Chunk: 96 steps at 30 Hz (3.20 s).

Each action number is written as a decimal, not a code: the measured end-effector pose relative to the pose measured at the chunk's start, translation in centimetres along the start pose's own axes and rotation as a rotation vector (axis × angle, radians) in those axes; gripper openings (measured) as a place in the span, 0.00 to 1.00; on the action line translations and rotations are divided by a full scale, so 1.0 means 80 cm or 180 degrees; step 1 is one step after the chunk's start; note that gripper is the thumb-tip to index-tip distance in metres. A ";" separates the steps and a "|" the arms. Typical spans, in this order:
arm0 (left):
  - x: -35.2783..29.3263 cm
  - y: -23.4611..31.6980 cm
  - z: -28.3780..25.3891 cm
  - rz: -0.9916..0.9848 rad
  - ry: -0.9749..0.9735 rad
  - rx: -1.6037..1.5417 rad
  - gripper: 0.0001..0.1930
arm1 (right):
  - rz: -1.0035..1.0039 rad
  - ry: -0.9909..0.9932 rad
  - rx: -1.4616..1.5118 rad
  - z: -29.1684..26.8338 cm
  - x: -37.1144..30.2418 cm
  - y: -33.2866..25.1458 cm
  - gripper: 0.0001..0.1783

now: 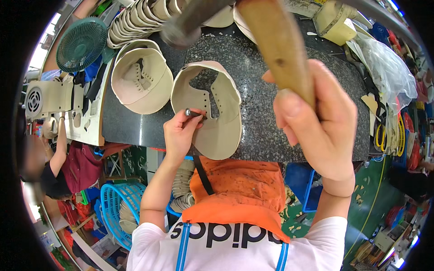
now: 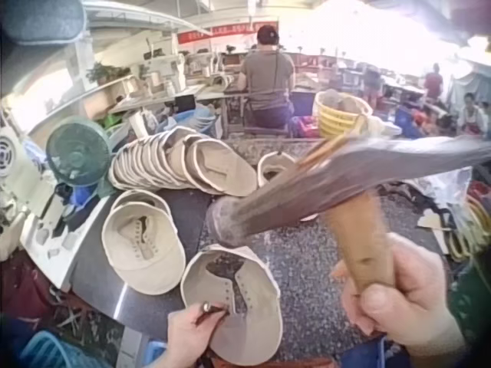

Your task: Attaching components or punching holes in a shoe upper using a punch tool and hammer.

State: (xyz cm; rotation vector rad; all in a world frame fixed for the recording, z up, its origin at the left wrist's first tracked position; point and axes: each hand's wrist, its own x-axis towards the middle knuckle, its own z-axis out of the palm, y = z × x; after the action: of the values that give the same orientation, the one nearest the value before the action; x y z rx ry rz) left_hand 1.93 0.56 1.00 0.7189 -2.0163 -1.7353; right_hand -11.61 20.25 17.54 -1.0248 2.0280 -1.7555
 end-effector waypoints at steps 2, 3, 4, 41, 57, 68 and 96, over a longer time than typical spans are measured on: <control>-0.002 0.006 -0.004 0.0058 -0.0009 0.0297 0.07 | -0.0288 0.0198 -0.0130 0.009 0.000 0.007 0.26; -0.003 0.008 -0.005 0.0123 -0.0040 0.0576 0.08 | -0.0300 0.0152 0.0054 0.010 -0.001 0.008 0.20; -0.004 0.007 -0.005 0.0133 -0.0036 0.0573 0.08 | -0.0316 0.0113 0.0222 0.012 -0.003 0.009 0.15; 0.052 0.005 0.012 -0.0174 0.0226 -0.0772 0.05 | -0.0574 -0.1330 -0.2683 0.004 0.026 0.059 0.13; 0.064 -0.002 0.016 -0.0141 0.0184 -0.0704 0.06 | -0.0565 -0.0785 -0.1987 0.001 0.043 0.031 0.14; 0.059 0.004 0.027 0.1090 0.0643 0.1729 0.05 | -0.0600 -0.1520 -0.2873 0.020 0.039 0.063 0.14; 0.068 0.005 0.017 0.1487 0.0249 0.1878 0.04 | -0.0442 -0.1464 -0.2876 0.023 0.032 0.070 0.14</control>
State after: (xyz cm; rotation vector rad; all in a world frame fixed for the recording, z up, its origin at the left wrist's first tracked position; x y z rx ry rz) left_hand -3.28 -1.61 0.98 0.4118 -2.4122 -0.8447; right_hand -14.15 17.29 12.48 -1.6358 2.4519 -0.4694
